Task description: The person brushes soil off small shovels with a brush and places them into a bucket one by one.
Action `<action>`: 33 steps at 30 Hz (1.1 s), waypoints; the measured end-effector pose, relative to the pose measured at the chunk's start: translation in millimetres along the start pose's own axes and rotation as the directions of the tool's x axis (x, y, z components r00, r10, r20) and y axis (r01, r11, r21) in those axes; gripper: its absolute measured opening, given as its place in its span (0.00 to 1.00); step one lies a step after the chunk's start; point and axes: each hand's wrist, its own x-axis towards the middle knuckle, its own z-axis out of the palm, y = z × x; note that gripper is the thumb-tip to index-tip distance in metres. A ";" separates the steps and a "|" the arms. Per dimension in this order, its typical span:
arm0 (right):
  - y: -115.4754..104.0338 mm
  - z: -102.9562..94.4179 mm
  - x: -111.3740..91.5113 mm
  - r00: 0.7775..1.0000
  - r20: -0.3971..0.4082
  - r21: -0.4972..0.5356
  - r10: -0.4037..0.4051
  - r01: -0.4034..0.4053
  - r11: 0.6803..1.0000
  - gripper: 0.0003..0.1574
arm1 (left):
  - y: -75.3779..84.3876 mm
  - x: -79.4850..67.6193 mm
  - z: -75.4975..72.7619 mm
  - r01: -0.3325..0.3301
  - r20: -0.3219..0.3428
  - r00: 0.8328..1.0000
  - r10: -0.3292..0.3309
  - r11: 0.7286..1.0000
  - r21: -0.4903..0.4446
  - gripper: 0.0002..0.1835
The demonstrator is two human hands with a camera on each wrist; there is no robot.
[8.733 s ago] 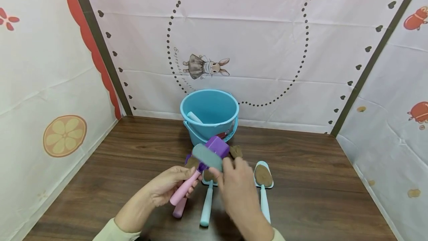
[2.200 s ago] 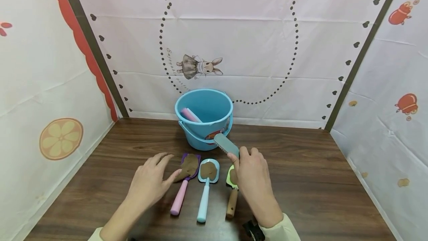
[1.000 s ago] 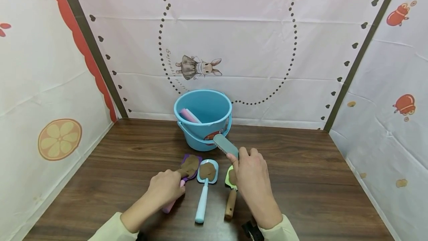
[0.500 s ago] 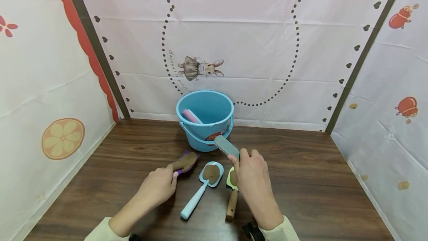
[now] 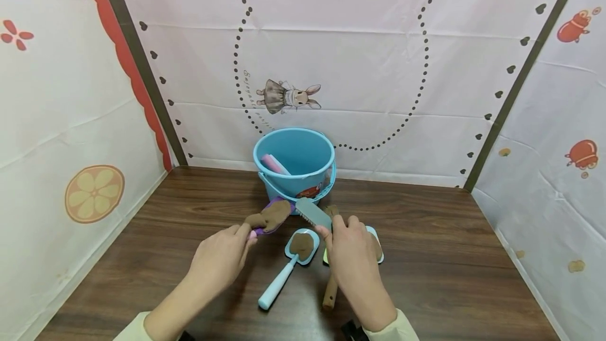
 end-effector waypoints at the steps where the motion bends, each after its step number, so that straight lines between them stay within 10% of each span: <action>1: -1.5 0.5 -0.5 1.000 0.005 -0.001 0.001 -0.001 1.000 0.23 | 0.3 -1.0 0.0 -0.017 -0.024 1.000 0.018 0.999 0.033 0.13; 13: -25.8 9.9 -11.8 0.984 -0.081 -0.045 -0.157 0.153 0.987 0.24 | 5.6 -1.0 12.6 -0.046 -0.319 0.941 0.110 0.979 0.200 0.18; 33: -23.3 39.4 -11.3 0.973 -0.211 -0.164 -0.098 0.063 0.984 0.25 | 46.6 13.8 25.1 -0.059 -0.444 0.879 0.172 0.964 0.258 0.24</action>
